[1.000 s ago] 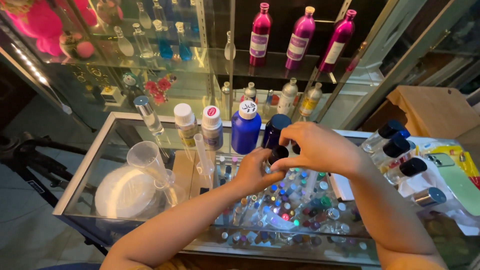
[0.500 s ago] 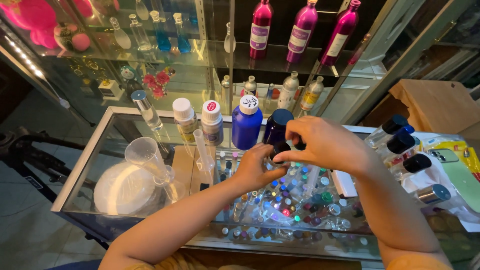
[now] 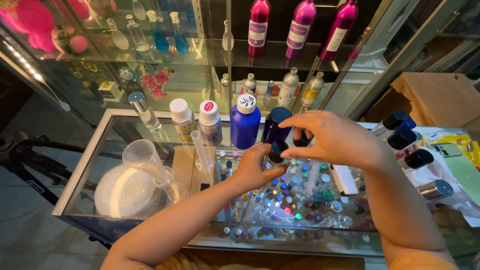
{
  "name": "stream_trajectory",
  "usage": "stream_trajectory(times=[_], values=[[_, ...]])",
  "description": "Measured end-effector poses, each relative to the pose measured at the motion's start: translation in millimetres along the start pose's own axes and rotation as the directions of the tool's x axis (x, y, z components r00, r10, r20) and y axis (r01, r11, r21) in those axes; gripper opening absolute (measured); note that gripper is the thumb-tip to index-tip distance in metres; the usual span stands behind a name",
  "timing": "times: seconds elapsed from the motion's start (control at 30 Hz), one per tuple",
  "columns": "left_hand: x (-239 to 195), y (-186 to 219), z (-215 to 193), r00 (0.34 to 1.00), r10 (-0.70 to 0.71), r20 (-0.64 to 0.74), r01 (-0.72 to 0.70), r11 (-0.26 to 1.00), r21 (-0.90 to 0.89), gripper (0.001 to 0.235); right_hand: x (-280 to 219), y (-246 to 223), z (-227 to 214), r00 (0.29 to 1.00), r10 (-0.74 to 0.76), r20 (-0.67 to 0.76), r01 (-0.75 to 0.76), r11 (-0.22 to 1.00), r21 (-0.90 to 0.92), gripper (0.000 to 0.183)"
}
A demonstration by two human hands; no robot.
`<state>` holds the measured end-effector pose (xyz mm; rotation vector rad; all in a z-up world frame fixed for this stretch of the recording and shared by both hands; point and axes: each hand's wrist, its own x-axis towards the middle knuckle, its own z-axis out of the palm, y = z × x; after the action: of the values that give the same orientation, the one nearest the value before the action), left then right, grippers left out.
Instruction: Measuring and mixing different perfume ingredients from various bottles into a container using a measuring cup.
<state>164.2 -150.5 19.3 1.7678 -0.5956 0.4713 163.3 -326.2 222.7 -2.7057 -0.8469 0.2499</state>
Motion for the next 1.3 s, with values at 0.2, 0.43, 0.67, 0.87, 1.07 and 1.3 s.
stream_trajectory(times=[0.2, 0.43, 0.67, 0.87, 1.07, 1.3], values=[[2, 7, -3, 1.000, -0.019, 0.022, 0.019, 1.000, -0.008, 0.029, 5, 4, 13, 0.992, -0.103, 0.069, 0.106, 0.994, -0.034, 0.040], [-2, -9, -1, 1.000, -0.005, 0.021, 0.005, 1.000, 0.012, 0.030, 4, 11, 9, 0.999, -0.049, -0.019, 0.048, 0.997, -0.057, 0.054], [0, -2, -2, 0.999, 0.003, 0.034, -0.003, 1.000, 0.006, 0.032, 7, 10, 21, 0.984, -0.176, -0.013, 0.175, 0.983, -0.062, 0.037], [-1, -9, -2, 0.999, -0.006, 0.044, 0.005, 1.000, 0.009, 0.033, 3, 7, 19, 0.983, -0.165, -0.075, 0.161, 0.985, -0.053, 0.048], [0, -6, -3, 0.999, 0.025, 0.045, -0.026, 0.999, 0.023, 0.035, 7, 6, 22, 0.981, -0.192, -0.024, 0.190, 0.980, -0.063, 0.038], [-1, -9, -3, 0.998, 0.007, 0.061, -0.007, 1.000, -0.006, 0.038, 1, 3, 17, 0.982, -0.179, -0.066, 0.177, 0.983, -0.041, 0.055]])
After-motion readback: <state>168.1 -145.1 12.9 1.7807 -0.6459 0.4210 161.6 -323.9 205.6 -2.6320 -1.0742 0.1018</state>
